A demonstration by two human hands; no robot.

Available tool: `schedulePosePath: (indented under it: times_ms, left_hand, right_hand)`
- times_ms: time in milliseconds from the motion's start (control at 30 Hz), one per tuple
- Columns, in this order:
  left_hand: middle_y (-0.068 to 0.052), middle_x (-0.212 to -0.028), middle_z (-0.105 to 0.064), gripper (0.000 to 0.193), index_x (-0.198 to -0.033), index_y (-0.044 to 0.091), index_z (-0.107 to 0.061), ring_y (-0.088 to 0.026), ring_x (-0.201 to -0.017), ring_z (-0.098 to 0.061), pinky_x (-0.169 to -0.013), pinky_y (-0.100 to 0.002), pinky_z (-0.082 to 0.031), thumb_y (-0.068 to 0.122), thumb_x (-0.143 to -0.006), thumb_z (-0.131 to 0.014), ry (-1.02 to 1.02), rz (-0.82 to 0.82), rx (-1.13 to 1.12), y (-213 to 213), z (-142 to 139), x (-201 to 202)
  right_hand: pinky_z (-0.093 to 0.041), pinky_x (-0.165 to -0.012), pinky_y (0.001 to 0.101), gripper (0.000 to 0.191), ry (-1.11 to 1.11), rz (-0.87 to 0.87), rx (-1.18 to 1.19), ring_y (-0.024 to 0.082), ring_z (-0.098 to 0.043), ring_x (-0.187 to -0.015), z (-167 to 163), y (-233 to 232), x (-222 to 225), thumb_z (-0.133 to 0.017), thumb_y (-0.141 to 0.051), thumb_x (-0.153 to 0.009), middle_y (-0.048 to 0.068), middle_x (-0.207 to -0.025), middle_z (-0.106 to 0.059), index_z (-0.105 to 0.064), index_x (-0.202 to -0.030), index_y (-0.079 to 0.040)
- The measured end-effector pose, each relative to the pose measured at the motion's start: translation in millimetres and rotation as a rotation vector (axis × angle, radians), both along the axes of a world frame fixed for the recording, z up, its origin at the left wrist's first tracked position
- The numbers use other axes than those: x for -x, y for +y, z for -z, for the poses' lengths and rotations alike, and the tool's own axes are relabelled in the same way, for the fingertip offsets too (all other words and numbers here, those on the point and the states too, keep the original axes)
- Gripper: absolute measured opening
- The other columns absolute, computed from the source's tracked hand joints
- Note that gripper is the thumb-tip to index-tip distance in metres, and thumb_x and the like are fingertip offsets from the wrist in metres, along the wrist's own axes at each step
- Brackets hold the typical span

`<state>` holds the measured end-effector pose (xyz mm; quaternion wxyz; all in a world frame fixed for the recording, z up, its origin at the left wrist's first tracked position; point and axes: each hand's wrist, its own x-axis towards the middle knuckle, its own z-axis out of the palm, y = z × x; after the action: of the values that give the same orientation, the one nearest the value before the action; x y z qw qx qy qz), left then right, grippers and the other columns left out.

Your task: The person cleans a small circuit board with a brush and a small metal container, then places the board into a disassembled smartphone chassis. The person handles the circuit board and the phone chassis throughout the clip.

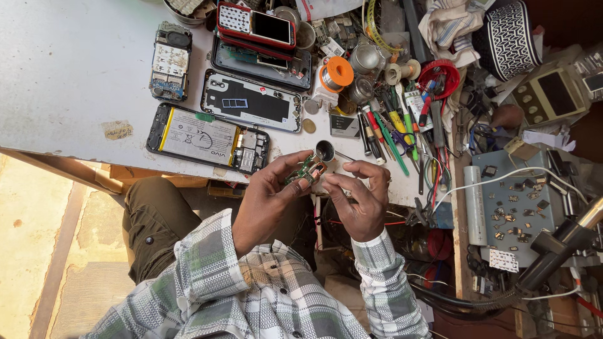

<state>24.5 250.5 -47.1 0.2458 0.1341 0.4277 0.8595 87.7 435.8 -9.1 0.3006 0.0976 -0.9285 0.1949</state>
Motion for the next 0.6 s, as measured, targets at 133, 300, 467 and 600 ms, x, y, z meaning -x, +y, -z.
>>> schedulePosePath:
  times_ms: [133,300,467,600]
  left_hand:
    - [-0.011,-0.132,-0.069,0.047,-0.146,0.001,-0.055,-0.012,-0.116,-0.064,-0.097,-0.027,-0.055,-0.003,-0.099,-0.059,0.094,-0.075,0.058,0.4,-1.1,-4.8]
    - [-0.012,-0.136,-0.068,0.046,-0.145,0.002,-0.054,-0.013,-0.123,-0.064,-0.102,-0.026,-0.053,-0.008,-0.100,-0.055,0.202,-0.157,0.071,0.2,-1.1,-11.3]
    - [-0.013,-0.137,-0.068,0.048,-0.144,0.001,-0.056,-0.016,-0.125,-0.066,-0.106,-0.028,-0.055,-0.013,-0.098,-0.051,0.325,-0.213,0.099,-3.2,-0.2,-17.0]
    - [-0.012,-0.134,-0.070,0.048,-0.143,0.001,-0.057,-0.015,-0.121,-0.068,-0.103,-0.027,-0.057,-0.013,-0.098,-0.051,0.312,-0.179,0.119,-3.8,-0.9,-19.2]
  right_hand:
    - [-0.046,-0.098,0.0368,0.022,-0.060,0.013,0.107,0.024,-0.054,-0.110,-5.7,-8.6,7.2,-0.087,-0.021,-0.084,0.006,-0.111,-0.055,-0.075,-0.098,-0.009]
    - [-0.047,-0.100,0.0375,0.022,-0.188,0.024,0.233,0.022,-0.058,-0.110,-8.3,-21.9,11.8,-0.085,-0.022,-0.087,0.006,-0.112,-0.057,-0.074,-0.097,-0.005]
    - [-0.048,-0.093,0.0348,0.017,-0.261,0.062,0.427,0.019,-0.058,-0.107,-1.1,-28.3,11.0,-0.079,-0.019,-0.090,0.006,-0.111,-0.057,-0.074,-0.096,-0.003]
    - [-0.053,-0.090,0.0310,0.019,-0.264,-0.055,0.759,0.014,-0.058,-0.105,14.2,-27.7,12.7,-0.075,-0.020,-0.092,0.005,-0.115,-0.051,-0.070,-0.093,-0.001]
